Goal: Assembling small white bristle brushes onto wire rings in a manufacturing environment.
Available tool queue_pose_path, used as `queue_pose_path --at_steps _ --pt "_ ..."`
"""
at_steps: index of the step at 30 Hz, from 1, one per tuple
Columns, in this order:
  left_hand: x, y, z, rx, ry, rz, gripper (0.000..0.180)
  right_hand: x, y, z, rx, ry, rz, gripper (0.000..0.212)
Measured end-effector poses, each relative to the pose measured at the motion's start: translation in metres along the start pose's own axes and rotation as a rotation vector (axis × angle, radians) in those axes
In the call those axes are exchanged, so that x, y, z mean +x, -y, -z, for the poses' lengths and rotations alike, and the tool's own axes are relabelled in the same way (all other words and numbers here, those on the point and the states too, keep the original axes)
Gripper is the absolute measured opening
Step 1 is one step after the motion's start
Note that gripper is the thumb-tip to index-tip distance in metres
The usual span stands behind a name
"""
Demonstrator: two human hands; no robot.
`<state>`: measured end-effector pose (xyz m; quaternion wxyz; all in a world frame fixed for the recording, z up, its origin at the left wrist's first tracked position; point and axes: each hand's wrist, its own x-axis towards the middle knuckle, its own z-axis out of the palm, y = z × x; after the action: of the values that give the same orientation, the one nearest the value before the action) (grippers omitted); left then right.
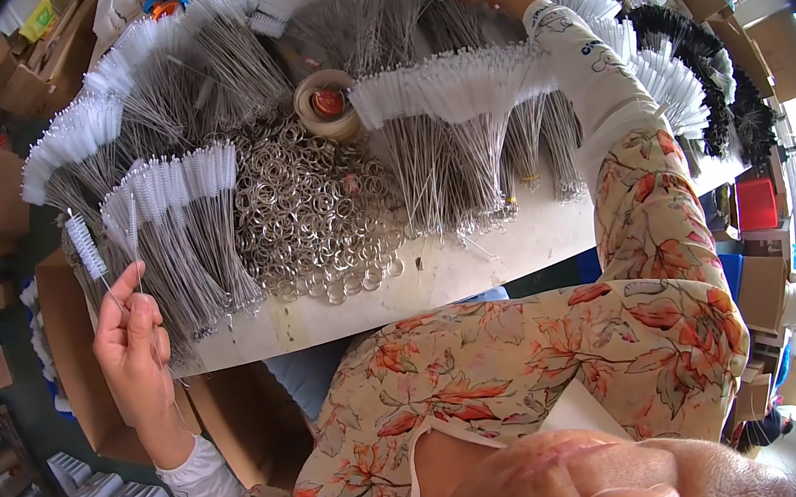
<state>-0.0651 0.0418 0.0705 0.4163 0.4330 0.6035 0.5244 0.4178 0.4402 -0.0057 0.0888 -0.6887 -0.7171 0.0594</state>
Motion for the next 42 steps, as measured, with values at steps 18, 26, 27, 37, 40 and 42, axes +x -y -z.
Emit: queue_pose_path --at_steps 18,26,27,37,40,42 --pt "0.002 0.047 0.015 -0.26 -0.008 -0.014 0.033 -0.031 -0.077 0.083 -0.768 -0.306 0.57 0.022" --pt "-0.005 0.059 0.014 -0.329 0.014 0.072 0.03 0.001 -0.103 0.036 -0.541 0.048 0.278 0.029" --pt "-0.006 0.06 0.015 -0.311 0.011 0.074 0.031 0.015 -0.119 0.021 -0.536 0.052 0.282 0.029" --pt "0.004 0.062 -0.012 -0.422 0.044 -0.078 0.03 -0.003 -0.099 0.126 0.148 -0.203 0.587 0.025" --pt "-0.001 0.034 -0.046 -0.233 0.092 -0.121 0.03 -0.058 -0.031 0.191 0.991 -0.07 0.548 0.023" --pt "-0.006 0.019 -0.076 -0.198 0.141 -0.213 0.029 -0.115 0.03 0.209 1.545 0.049 0.482 0.022"
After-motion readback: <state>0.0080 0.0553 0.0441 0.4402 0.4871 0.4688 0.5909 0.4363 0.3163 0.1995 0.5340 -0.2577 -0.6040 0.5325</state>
